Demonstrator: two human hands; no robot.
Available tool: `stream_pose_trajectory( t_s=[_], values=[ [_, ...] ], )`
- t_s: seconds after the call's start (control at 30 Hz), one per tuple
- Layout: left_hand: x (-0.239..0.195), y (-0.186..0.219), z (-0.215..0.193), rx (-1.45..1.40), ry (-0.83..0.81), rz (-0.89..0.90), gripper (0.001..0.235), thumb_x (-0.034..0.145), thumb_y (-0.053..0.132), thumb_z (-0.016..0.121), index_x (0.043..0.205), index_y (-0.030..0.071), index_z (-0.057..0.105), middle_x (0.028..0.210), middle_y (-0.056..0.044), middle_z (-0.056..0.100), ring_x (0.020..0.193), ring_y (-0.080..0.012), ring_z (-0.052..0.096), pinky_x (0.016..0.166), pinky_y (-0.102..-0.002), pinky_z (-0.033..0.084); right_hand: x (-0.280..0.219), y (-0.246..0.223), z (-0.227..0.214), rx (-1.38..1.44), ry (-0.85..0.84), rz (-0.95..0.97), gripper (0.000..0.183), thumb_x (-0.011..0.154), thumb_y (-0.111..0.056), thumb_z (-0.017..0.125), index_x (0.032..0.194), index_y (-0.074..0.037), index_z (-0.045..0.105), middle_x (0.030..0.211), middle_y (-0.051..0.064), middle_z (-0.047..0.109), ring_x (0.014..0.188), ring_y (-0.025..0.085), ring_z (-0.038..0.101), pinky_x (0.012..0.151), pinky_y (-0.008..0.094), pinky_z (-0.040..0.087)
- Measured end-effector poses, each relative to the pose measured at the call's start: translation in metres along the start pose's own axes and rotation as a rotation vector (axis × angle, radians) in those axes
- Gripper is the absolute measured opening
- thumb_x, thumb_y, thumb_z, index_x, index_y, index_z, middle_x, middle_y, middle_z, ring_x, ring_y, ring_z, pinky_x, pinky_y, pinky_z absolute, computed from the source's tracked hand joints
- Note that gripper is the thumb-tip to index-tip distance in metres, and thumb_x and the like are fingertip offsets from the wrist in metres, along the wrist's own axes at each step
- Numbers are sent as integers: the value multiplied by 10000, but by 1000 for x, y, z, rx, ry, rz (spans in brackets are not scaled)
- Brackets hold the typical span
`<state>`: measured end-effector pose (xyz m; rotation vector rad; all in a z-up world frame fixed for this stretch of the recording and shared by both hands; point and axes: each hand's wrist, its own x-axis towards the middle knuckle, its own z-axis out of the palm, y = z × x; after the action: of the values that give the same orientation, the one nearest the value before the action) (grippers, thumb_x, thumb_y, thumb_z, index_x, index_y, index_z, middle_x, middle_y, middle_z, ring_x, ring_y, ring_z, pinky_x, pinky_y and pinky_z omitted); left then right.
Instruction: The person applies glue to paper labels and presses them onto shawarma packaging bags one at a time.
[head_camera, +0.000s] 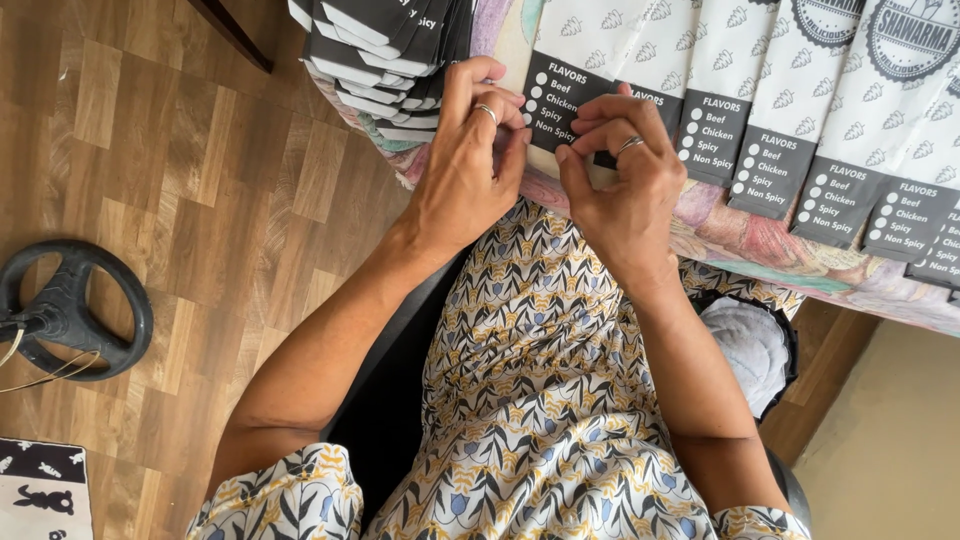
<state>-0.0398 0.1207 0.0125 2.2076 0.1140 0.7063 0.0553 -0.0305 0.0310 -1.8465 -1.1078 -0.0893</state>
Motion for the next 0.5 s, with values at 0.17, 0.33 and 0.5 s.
stream_pose_trajectory(
  t_s=[0.17, 0.33, 0.5],
  values=[
    [4, 11, 4, -40, 56, -75, 298, 897, -154, 592, 1121, -14, 455, 1256, -186, 356, 1200, -327, 534, 1060, -402, 542, 7, 1, -2, 33, 8, 69, 208, 829, 101, 782, 943, -12, 649, 1095, 174, 680, 1047, 283, 684, 1191, 469, 446],
    [2, 6, 14, -67, 97, -97, 343, 866, -232, 506, 1106, 8, 458, 1279, -168, 351, 1057, -247, 591, 940, -329, 630, 12, 1, -11, 15, -62, 88, 228, 827, 100, 825, 938, -24, 669, 1072, 129, 688, 1014, 242, 686, 862, 371, 552],
    [-6, 0, 26, -5, 109, -118, 246, 994, -63, 513, 1221, 11, 453, 1352, -189, 344, 1152, -290, 602, 1000, -377, 648, 10, 3, -11, 10, -74, 72, 229, 819, 124, 825, 941, -14, 689, 1076, 123, 683, 1023, 249, 682, 947, 390, 560]
  ],
)
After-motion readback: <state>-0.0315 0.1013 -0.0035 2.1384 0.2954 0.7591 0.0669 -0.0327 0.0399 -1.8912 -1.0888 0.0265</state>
